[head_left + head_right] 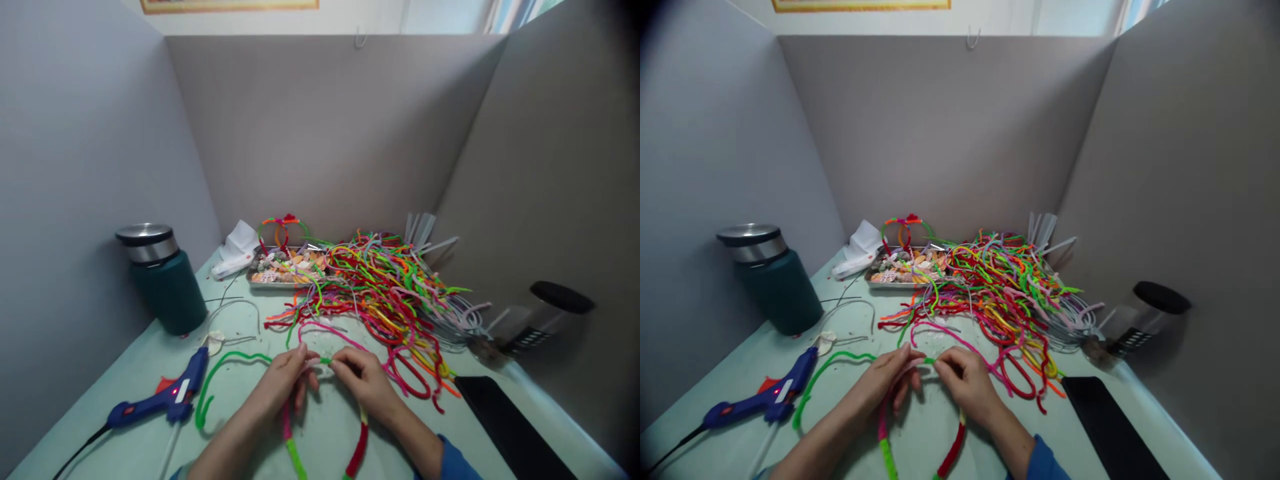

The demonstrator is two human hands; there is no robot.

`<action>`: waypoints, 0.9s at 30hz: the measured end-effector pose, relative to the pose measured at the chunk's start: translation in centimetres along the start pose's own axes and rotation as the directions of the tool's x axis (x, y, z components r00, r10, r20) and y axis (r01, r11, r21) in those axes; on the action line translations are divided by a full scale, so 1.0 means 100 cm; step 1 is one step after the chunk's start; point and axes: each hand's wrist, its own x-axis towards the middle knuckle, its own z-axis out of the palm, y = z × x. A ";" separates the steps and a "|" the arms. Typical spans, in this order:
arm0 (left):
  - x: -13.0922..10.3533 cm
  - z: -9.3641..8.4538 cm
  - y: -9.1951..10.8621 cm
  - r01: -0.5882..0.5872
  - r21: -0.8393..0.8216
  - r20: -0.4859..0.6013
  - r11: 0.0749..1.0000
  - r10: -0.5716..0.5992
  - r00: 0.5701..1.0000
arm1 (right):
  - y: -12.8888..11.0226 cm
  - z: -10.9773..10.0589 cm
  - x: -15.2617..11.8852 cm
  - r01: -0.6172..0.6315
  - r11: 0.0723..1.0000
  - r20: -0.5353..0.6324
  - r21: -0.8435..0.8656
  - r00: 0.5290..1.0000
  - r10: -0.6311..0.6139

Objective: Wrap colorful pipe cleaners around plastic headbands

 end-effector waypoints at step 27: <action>-0.001 0.004 -0.005 0.047 0.080 -0.015 0.996 -0.046 0.999 | -0.003 0.000 -0.005 0.077 0.996 0.034 -0.043 0.997 -0.075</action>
